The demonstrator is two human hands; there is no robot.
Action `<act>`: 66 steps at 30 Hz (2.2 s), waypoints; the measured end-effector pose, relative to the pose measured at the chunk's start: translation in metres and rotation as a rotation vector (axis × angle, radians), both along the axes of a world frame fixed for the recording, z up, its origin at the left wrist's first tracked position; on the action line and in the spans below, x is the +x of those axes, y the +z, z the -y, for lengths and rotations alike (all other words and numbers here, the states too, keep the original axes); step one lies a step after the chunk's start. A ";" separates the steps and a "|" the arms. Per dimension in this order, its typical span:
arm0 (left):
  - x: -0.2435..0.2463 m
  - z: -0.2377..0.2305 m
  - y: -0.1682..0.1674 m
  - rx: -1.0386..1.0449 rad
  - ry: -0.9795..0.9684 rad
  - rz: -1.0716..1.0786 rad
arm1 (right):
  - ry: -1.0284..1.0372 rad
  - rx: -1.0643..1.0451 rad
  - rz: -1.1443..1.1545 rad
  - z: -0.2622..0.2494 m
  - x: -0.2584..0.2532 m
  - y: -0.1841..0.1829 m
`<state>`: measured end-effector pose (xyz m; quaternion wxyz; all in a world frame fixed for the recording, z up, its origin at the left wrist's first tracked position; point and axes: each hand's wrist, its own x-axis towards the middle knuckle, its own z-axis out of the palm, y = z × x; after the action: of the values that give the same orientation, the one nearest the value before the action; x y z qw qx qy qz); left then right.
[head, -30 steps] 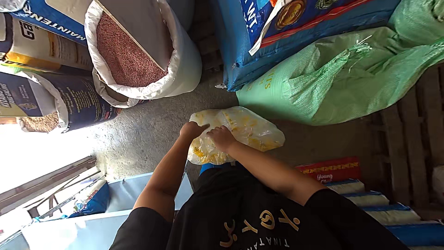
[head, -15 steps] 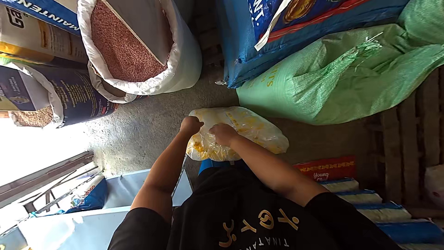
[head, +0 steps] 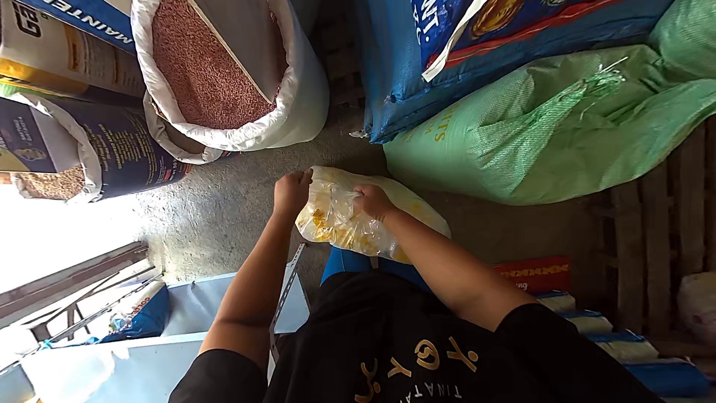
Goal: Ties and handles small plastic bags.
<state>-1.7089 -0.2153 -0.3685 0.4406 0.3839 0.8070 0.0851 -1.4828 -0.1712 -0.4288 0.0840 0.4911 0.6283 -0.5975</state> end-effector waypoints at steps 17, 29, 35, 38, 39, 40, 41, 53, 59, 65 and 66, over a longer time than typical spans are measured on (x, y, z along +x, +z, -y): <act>0.066 0.010 -0.021 -0.183 -0.211 -0.116 | 0.364 0.683 0.130 0.008 -0.025 0.033; 0.037 -0.013 -0.043 0.022 0.363 0.402 | -0.283 0.348 -0.147 -0.014 -0.014 0.020; 0.046 -0.006 -0.042 0.084 0.518 0.589 | -0.257 0.139 -0.060 -0.036 -0.015 0.023; 0.053 0.002 -0.038 0.107 0.385 0.438 | -0.195 0.165 -0.038 -0.035 -0.018 0.024; 0.055 0.003 -0.034 0.088 0.302 0.341 | -0.185 0.173 -0.027 -0.034 -0.019 0.023; 0.056 0.002 -0.029 0.053 0.195 0.241 | -0.180 0.193 -0.017 -0.032 -0.020 0.021; 0.057 0.001 -0.026 0.014 0.094 0.165 | -0.169 0.217 0.000 -0.031 -0.022 0.018; 0.060 0.013 0.003 0.092 -0.222 0.710 | -0.347 0.316 0.284 -0.053 -0.009 0.013; 0.050 0.049 0.009 0.178 0.048 0.655 | -0.326 0.270 0.181 -0.098 0.016 0.007; 0.058 0.021 -0.015 0.204 0.060 0.431 | -0.282 0.098 -0.013 -0.084 0.025 0.009; 0.062 0.015 -0.016 0.196 -0.006 0.401 | -0.279 0.082 -0.054 -0.078 0.027 0.007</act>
<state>-1.6473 -0.2301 -0.3844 0.5531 0.4027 0.6899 0.2364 -1.4561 -0.0928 -0.4216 -0.0368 0.5603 0.5799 -0.5903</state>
